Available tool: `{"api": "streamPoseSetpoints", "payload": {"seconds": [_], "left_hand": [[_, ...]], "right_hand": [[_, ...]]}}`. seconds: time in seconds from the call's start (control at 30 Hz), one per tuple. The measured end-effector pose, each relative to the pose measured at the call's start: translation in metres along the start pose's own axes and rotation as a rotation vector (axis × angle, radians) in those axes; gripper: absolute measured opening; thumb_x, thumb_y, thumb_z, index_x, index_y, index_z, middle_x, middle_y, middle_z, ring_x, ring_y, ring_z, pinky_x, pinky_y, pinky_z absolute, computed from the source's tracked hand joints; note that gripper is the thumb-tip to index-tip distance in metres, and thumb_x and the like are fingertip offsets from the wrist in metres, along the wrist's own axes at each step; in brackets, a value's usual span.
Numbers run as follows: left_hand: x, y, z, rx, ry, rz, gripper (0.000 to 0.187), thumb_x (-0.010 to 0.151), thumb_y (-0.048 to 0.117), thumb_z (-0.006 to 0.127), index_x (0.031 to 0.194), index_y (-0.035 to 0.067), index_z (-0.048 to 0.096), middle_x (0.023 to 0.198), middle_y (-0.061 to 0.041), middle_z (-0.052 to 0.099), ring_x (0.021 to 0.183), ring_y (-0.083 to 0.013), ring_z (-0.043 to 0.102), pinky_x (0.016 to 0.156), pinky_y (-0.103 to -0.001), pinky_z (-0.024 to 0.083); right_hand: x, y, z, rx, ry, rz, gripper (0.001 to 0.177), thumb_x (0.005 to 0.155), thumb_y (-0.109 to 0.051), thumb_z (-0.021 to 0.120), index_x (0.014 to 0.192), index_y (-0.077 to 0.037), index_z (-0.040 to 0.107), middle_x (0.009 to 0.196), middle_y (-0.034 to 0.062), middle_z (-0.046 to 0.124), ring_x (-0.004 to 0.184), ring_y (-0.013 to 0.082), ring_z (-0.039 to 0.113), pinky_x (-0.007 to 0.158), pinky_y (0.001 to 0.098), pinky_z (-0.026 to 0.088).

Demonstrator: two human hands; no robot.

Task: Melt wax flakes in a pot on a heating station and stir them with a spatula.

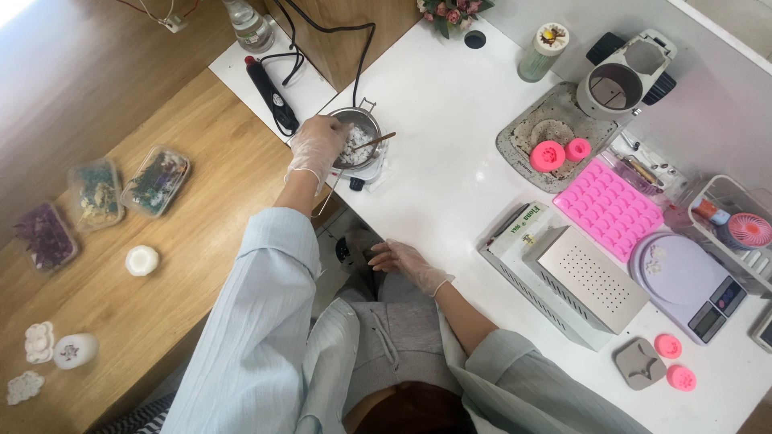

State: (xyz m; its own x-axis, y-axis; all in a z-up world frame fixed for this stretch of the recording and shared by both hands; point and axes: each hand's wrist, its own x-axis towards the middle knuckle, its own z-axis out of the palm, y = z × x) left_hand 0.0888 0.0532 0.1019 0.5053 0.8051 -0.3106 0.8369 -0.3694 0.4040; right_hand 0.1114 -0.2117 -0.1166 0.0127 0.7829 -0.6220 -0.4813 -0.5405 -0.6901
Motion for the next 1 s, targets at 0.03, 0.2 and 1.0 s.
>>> {"api": "streamPoseSetpoints", "payload": {"seconds": [0.03, 0.2, 1.0], "left_hand": [[0.002, -0.002, 0.003, -0.031, 0.005, -0.029, 0.022, 0.096, 0.035, 0.069, 0.109, 0.021, 0.08, 0.107, -0.004, 0.077, 0.099, -0.0219, 0.073, 0.091, -0.035, 0.055], [0.005, -0.007, 0.009, -0.024, -0.01, -0.04, 0.024, 0.094, 0.036, 0.071, 0.109, 0.021, 0.08, 0.107, -0.004, 0.076, 0.099, -0.0238, 0.072, 0.092, -0.036, 0.054], [-0.041, -0.082, -0.015, -0.185, 0.118, -0.087, 0.033, 0.099, 0.04, 0.063, 0.12, 0.018, 0.077, 0.109, -0.009, 0.075, 0.106, -0.0292, 0.069, 0.095, -0.043, 0.053]], "right_hand": [[0.001, 0.0, 0.0, -0.005, -0.002, -0.004, 0.057, 0.107, -0.047, 0.03, 0.132, -0.007, 0.062, 0.113, 0.0137, 0.074, 0.103, 0.0199, 0.07, 0.099, 0.0361, 0.054], [-0.004, -0.005, 0.003, 0.012, -0.019, -0.004, 0.055, 0.107, -0.045, 0.031, 0.13, -0.006, 0.062, 0.113, 0.0149, 0.074, 0.103, 0.021, 0.07, 0.099, 0.0365, 0.054], [-0.015, -0.014, 0.016, -0.179, 0.118, 0.097, 0.055, 0.104, -0.049, 0.034, 0.129, -0.011, 0.066, 0.112, 0.0103, 0.077, 0.103, 0.0183, 0.073, 0.1, 0.0359, 0.055]]}}
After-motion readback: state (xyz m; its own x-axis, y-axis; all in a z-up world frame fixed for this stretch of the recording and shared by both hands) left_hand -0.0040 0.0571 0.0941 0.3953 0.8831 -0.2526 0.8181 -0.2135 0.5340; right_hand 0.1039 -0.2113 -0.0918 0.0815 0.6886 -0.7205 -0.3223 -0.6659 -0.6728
